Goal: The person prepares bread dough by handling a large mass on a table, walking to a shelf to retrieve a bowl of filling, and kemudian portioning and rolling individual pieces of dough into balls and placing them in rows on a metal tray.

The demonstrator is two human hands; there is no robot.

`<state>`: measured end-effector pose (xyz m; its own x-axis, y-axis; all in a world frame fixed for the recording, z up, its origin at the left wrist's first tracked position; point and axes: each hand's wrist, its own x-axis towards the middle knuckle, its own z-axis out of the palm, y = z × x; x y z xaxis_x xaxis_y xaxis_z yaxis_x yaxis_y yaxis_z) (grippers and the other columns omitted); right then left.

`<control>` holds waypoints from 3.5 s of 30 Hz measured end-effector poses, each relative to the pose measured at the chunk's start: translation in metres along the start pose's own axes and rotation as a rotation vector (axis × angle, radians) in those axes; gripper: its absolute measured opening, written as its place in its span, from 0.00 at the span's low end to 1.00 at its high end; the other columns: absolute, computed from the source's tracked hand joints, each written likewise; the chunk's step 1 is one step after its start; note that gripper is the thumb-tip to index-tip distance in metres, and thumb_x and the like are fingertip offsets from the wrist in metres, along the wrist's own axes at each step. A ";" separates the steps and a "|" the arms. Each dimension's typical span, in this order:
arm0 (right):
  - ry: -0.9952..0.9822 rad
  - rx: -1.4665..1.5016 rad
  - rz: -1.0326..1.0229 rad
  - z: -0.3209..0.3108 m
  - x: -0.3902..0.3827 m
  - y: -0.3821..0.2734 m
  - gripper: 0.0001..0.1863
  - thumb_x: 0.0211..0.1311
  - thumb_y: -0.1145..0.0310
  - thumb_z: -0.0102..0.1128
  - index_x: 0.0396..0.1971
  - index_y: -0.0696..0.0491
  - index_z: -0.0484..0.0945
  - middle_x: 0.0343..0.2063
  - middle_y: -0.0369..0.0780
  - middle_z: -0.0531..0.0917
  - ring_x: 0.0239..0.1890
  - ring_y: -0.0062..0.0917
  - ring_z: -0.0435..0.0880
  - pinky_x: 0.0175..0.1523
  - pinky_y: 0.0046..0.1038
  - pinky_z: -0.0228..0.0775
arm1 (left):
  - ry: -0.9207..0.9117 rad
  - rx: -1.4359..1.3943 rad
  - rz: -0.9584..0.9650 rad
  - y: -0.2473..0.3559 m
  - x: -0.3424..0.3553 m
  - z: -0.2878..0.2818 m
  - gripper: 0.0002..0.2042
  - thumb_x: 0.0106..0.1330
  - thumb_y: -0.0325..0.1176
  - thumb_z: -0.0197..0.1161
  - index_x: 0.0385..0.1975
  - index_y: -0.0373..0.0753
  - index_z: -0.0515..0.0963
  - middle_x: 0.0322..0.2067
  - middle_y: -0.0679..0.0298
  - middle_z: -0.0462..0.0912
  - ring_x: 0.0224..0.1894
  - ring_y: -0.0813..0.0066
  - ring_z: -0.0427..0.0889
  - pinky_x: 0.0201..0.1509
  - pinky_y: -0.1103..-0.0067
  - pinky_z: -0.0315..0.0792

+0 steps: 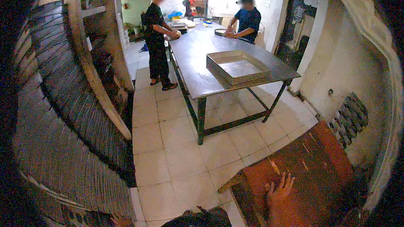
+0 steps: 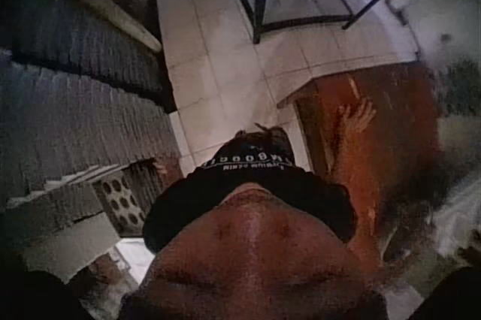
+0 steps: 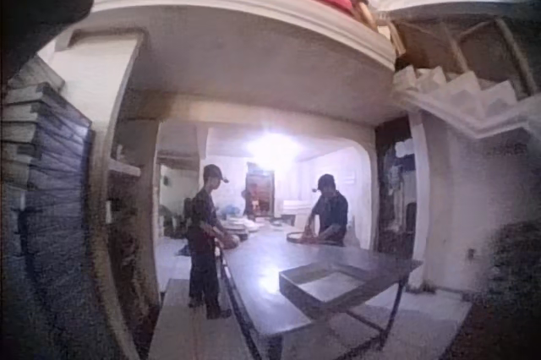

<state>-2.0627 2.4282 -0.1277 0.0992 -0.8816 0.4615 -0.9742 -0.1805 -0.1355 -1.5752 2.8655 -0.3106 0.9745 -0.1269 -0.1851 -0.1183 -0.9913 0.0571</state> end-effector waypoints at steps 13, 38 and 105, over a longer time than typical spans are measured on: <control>0.050 0.395 -0.384 0.128 0.294 -0.236 0.30 0.52 0.73 0.58 0.58 0.56 0.63 0.62 0.49 0.57 0.66 0.51 0.47 0.66 0.48 0.42 | -0.191 -0.419 0.548 0.324 0.142 -0.046 0.28 0.63 0.49 0.53 0.59 0.40 0.64 0.60 0.37 0.53 0.64 0.38 0.48 0.65 0.52 0.47; -0.177 0.058 0.197 0.404 0.624 -0.457 0.31 0.57 0.48 0.55 0.53 0.56 0.70 0.56 0.50 0.69 0.56 0.43 0.68 0.58 0.41 0.61 | -0.665 -0.468 -0.206 0.370 0.497 -0.025 0.30 0.64 0.54 0.47 0.57 0.35 0.66 0.56 0.44 0.67 0.58 0.48 0.66 0.59 0.62 0.62; 0.128 1.736 -2.185 0.293 0.671 -1.673 0.23 0.30 0.70 0.68 0.33 0.53 0.71 0.38 0.43 0.72 0.52 0.45 0.68 0.55 0.44 0.65 | 1.773 0.406 -0.006 0.548 1.123 -0.604 0.24 0.51 0.65 0.60 0.21 0.50 0.67 0.25 0.69 0.65 0.40 0.69 0.66 0.54 0.57 0.56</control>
<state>-0.3068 2.0107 0.1519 -0.0077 0.6247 0.7809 0.9726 -0.1767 0.1509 -0.4305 2.1998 0.1051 -0.0299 -0.2101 0.9772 0.1157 -0.9718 -0.2054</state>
